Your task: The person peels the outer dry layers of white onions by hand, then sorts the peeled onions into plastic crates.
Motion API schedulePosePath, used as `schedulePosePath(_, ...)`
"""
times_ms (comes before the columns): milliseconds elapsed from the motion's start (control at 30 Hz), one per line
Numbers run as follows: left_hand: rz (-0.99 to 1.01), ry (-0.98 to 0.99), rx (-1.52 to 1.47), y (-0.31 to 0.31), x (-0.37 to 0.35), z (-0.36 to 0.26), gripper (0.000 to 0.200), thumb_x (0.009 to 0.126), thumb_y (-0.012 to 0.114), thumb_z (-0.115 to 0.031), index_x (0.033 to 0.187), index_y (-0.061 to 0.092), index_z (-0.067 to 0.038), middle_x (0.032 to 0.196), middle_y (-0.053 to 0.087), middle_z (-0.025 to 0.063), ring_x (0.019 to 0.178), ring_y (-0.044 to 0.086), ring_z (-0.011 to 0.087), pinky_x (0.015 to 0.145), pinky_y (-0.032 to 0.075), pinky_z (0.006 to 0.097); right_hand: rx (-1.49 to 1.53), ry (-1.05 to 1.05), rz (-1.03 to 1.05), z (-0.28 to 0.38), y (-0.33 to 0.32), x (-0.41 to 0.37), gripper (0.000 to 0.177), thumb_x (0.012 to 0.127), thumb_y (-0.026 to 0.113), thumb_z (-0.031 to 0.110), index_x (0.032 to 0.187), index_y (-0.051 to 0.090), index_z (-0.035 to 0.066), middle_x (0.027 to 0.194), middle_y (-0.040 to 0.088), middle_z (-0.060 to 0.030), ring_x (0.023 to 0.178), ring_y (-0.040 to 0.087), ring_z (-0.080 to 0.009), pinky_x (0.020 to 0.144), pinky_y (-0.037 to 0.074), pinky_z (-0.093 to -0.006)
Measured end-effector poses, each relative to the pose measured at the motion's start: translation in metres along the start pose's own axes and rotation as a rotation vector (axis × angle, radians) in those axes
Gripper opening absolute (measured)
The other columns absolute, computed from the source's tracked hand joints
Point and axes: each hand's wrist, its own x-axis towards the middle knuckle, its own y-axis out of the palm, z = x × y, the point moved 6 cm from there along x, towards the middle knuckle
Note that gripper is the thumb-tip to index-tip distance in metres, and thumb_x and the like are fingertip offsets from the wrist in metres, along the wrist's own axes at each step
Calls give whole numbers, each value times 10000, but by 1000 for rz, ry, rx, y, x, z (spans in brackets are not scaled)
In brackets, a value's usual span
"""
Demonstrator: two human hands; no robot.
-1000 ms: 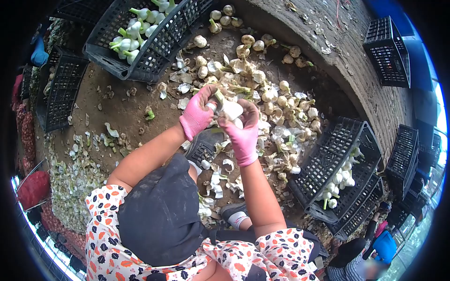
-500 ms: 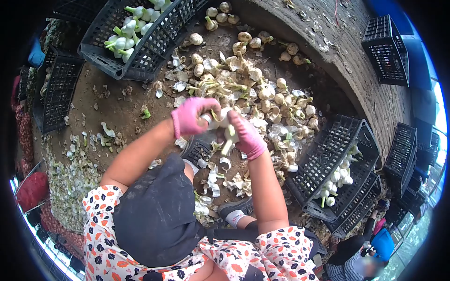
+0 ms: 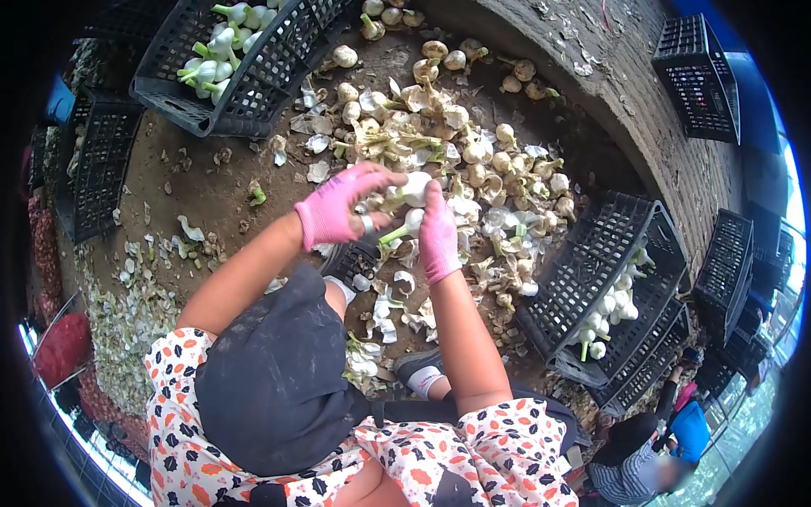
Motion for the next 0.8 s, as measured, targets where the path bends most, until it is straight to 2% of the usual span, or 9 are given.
schedulePosePath(67, -152, 100, 39, 3, -1, -13, 387, 799, 716, -188, 1152, 607, -75, 1057, 597, 124, 1000, 587, 271, 895, 470, 354, -74, -83, -36, -1, -1, 4, 514, 983, 351, 420, 989, 612, -22, 884, 662, -123, 831, 637, -203, 711, 485, -322)
schedulePosePath(133, -234, 50, 15, 7, 0, -2, 337, 812, 701, -166, 1120, 615, -61, 1015, 609, 114, 970, 596, 263, 872, 477, 348, -633, -414, -176, 16, 2, -4, 422, 978, 378, 313, 948, 618, -33, 909, 669, -113, 842, 636, -226, 760, 467, -335)
schedulePosePath(233, -378, -59, -116, 1, -1, 9, 164, 826, 654, -92, 984, 648, -45, 924, 640, 106, 896, 624, 257, 816, 493, 333, -549, -485, 7, 27, 8, -4, 297, 955, 421, 232, 1022, 571, -16, 844, 650, -107, 663, 634, -182, 614, 506, -272)
schedulePosePath(267, -424, -56, -178, -1, -3, 15, 167, 819, 659, -83, 983, 649, -50, 918, 642, 106, 892, 625, 254, 800, 496, 330, 49, -12, 124, 11, 4, -3, 283, 942, 458, 227, 990, 563, -32, 841, 654, -110, 667, 634, -168, 622, 512, -274)
schedulePosePath(433, -419, 175, -19, -15, -6, -8, 149, 776, 676, -63, 921, 644, -70, 884, 652, 99, 862, 632, 270, 784, 502, 340, 63, -34, 19, 25, 2, -7, 313, 877, 584, 310, 912, 586, -1, 747, 621, -72, 630, 595, -130, 583, 489, -251)
schedulePosePath(533, -368, 331, 131, -13, -6, -18, 193, 709, 678, -43, 891, 639, -94, 894, 653, 85, 860, 635, 281, 770, 507, 369, -553, -269, -82, 35, 3, -4, 312, 918, 553, 299, 817, 596, 7, 696, 613, -34, 614, 563, -106, 565, 427, -244)
schedulePosePath(700, -347, 470, 274, -12, -10, -24, 228, 663, 663, -33, 876, 644, -112, 933, 655, 68, 899, 631, 270, 786, 500, 386, -548, -252, -145, 39, 1, -10, 348, 891, 550, 330, 808, 605, -3, 668, 613, -88, 612, 561, -168, 602, 451, -316)
schedulePosePath(767, -321, 466, 315, -9, -10, -24, 238, 662, 661, -31, 885, 644, -112, 938, 654, 68, 897, 631, 271, 783, 502, 385, -280, -129, -46, 30, -1, -6, 329, 878, 550, 316, 814, 611, 0, 676, 622, -125, 613, 584, -207, 608, 454, -335)
schedulePosePath(800, -295, 460, 354, -5, -11, -24, 248, 662, 660, -28, 894, 643, -111, 943, 652, 69, 895, 631, 272, 780, 503, 384, -397, -172, -71, 40, 3, -12, 267, 882, 553, 251, 806, 600, -1, 633, 601, -52, 581, 547, -112, 564, 428, -260)
